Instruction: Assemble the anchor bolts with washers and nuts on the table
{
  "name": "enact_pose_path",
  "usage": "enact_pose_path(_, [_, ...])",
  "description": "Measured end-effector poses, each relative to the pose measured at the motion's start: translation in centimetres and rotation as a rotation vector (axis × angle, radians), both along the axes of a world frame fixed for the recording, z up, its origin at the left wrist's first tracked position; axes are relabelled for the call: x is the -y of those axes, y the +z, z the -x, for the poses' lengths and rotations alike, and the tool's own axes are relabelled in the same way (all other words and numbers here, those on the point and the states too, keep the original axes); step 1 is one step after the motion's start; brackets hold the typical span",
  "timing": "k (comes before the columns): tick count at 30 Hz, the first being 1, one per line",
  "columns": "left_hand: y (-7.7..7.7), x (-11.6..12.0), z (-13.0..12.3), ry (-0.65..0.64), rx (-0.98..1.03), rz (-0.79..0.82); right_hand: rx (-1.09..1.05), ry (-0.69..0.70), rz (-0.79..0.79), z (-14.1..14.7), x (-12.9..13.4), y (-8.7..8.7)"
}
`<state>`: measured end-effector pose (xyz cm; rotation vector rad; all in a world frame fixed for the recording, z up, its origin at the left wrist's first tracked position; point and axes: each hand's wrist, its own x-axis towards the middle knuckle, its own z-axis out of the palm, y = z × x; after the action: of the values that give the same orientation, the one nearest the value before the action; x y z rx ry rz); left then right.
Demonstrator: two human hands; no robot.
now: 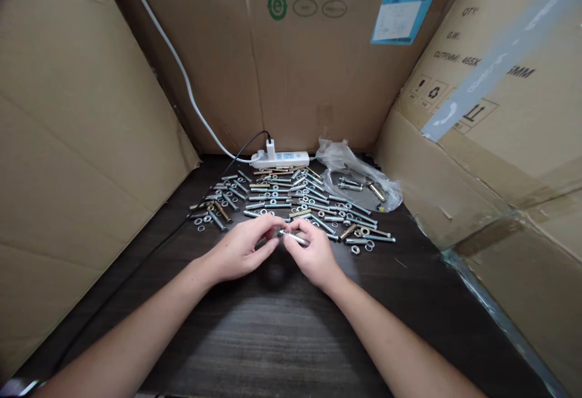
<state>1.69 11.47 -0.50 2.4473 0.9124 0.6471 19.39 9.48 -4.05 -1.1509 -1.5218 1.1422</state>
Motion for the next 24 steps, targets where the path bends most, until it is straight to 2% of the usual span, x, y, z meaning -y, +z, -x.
enact_pose_path(6, [-0.1, -0.14, -0.09, 0.095, -0.02, 0.01, -0.02, 0.004, 0.007, 0.05, 0.09, 0.05])
enact_pose_path(18, [-0.33, -0.22, -0.13, 0.026, -0.061, -0.051, 0.003, -0.025, -0.008, -0.04, -0.21, -0.1])
enact_pose_path(24, [-0.17, -0.19, -0.12, 0.109, -0.028, -0.094, 0.03, -0.044, -0.006, 0.0, -0.23, -0.09])
